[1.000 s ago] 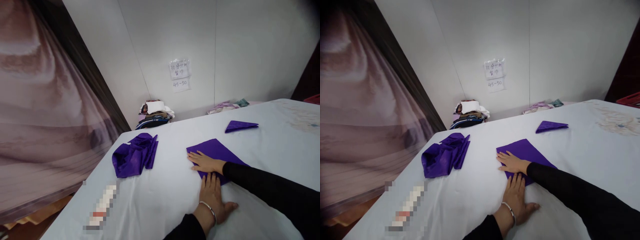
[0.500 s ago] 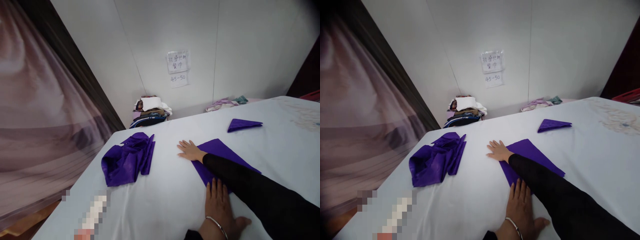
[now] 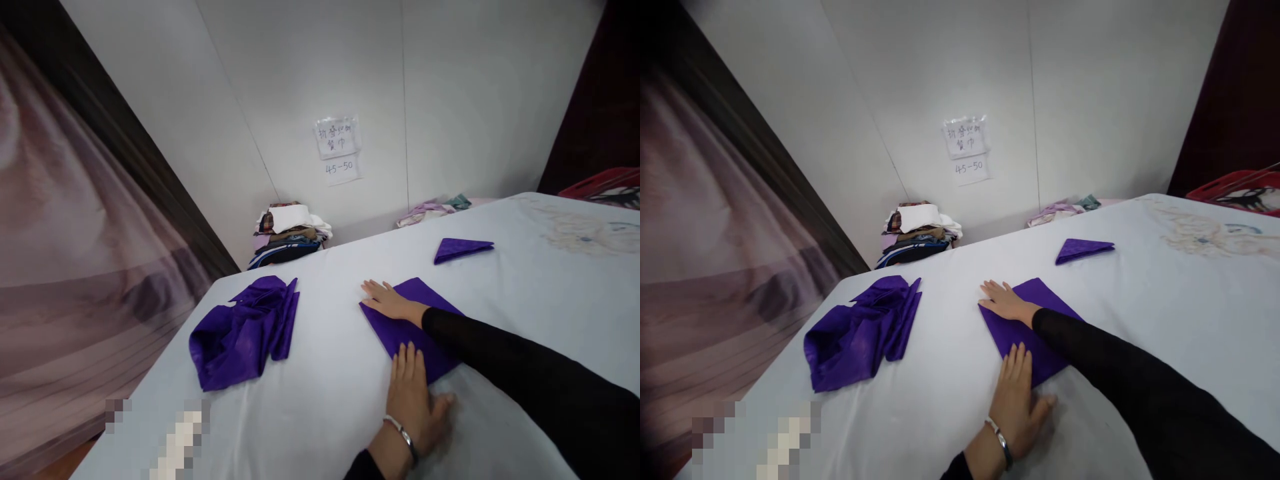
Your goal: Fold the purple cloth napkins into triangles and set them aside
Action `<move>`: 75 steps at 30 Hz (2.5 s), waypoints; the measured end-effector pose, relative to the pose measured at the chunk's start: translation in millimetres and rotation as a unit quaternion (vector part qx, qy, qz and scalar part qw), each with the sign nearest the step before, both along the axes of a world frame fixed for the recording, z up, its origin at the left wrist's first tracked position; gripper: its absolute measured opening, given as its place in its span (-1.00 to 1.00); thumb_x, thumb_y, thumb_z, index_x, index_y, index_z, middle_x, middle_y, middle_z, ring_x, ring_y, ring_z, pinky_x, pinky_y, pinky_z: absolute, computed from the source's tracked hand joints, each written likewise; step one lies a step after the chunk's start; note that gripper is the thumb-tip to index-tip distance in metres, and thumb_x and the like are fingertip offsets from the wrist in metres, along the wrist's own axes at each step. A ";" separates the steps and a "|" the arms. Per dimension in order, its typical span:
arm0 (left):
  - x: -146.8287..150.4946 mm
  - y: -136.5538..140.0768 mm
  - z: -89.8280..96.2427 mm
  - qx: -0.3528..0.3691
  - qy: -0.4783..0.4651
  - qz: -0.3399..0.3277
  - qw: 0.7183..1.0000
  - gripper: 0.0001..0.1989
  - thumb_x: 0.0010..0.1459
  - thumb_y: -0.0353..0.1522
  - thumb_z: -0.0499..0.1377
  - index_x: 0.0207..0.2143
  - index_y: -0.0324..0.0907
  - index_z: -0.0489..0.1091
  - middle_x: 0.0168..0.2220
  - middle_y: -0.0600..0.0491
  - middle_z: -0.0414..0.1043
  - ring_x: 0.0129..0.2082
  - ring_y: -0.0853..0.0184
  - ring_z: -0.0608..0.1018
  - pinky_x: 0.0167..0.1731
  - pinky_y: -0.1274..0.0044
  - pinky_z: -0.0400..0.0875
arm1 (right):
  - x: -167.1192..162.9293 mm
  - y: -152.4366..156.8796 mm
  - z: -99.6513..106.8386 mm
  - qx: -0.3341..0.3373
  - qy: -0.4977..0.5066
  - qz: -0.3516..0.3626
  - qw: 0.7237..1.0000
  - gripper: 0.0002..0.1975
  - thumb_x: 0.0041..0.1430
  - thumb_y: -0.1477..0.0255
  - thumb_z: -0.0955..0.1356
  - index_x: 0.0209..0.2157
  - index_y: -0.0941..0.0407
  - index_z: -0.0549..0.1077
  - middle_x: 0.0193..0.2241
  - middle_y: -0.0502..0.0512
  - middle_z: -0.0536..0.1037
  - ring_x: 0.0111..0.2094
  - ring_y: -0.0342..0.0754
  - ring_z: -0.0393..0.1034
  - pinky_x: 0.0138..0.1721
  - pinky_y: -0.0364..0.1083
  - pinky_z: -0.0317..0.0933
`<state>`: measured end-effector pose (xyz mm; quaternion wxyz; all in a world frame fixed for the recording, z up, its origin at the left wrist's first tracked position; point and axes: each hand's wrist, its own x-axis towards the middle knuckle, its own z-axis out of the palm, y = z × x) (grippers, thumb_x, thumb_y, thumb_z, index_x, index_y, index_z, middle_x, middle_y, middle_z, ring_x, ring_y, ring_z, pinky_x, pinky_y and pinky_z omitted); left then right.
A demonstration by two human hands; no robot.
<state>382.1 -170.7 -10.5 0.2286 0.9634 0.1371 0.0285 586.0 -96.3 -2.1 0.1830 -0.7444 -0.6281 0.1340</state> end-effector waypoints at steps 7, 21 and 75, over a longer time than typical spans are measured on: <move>59.6 67.5 9.8 0.133 0.020 0.137 0.981 -0.34 0.19 -0.12 -0.21 0.21 -0.39 -0.02 0.26 -0.15 -0.11 0.26 0.12 -0.13 0.21 0.27 -0.18 | 44.1 -37.0 -24.2 -0.030 -0.097 -0.074 0.992 -0.27 0.16 -0.02 0.00 0.21 0.15 0.04 0.24 0.23 -0.03 0.25 0.11 -0.26 0.17 0.20 -0.33; 70.9 93.1 -14.9 0.133 0.079 0.186 0.970 -0.19 0.13 0.04 -0.32 0.23 -0.39 -0.09 0.28 -0.16 -0.19 0.27 0.13 -0.16 0.20 0.26 -0.25 | 105.4 -40.1 -33.9 -0.070 -0.129 -0.210 0.967 -0.32 0.16 0.01 -0.01 0.21 0.08 0.05 0.26 0.12 -0.06 0.25 0.10 -0.27 0.16 0.22 -0.33; 52.1 8.9 -18.3 0.168 0.037 0.138 0.975 -0.36 0.21 -0.09 -0.32 0.23 -0.26 -0.05 0.28 -0.07 -0.15 0.27 0.15 -0.15 0.19 0.17 -0.23 | 51.2 -208.0 -49.7 -0.016 -0.183 -0.240 0.953 -0.34 0.16 0.04 0.01 0.20 0.07 0.07 0.23 0.17 0.04 0.23 0.16 -0.17 0.12 0.27 -0.23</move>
